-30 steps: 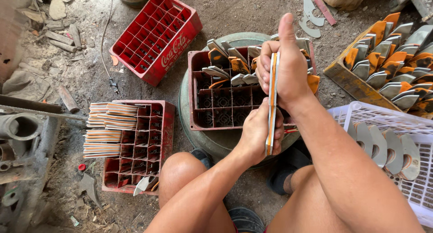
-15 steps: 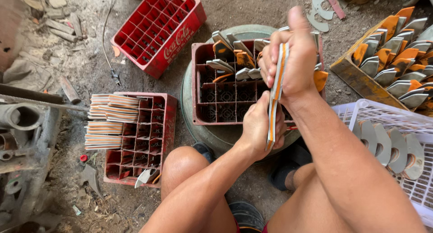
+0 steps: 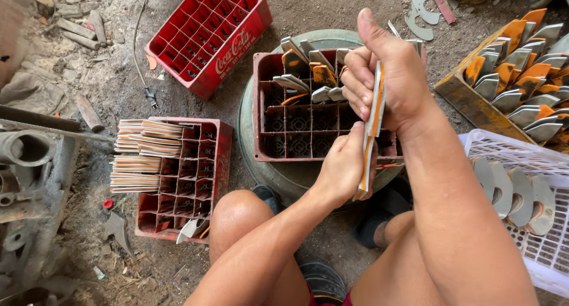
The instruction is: The person sits on the ground and repeatedly picks up two curved blade halves from a red crate, aligns them, and places the assembled pair into a white basket. The process is repeated for multiple units throughout the clip.
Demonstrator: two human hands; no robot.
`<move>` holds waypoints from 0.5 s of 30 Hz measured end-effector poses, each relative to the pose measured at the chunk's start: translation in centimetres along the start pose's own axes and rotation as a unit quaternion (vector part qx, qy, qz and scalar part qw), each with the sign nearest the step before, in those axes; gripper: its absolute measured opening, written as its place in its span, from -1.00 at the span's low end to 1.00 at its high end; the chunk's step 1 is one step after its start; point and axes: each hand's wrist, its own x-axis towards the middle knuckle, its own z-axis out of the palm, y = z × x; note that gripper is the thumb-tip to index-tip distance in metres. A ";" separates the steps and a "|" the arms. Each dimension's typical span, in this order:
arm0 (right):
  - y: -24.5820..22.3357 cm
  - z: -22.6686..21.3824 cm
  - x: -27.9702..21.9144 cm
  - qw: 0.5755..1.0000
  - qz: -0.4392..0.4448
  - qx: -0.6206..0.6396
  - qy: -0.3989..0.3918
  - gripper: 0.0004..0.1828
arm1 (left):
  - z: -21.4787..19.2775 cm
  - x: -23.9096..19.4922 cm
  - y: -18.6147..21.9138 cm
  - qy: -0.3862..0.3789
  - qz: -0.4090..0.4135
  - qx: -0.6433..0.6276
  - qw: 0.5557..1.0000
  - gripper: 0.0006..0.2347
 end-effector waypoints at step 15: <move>2.4 0.7 1.0 0.971 -0.149 0.136 0.126 -0.13 | 0.3 -0.8 2.8 0.035 -0.089 -0.163 0.982 -0.58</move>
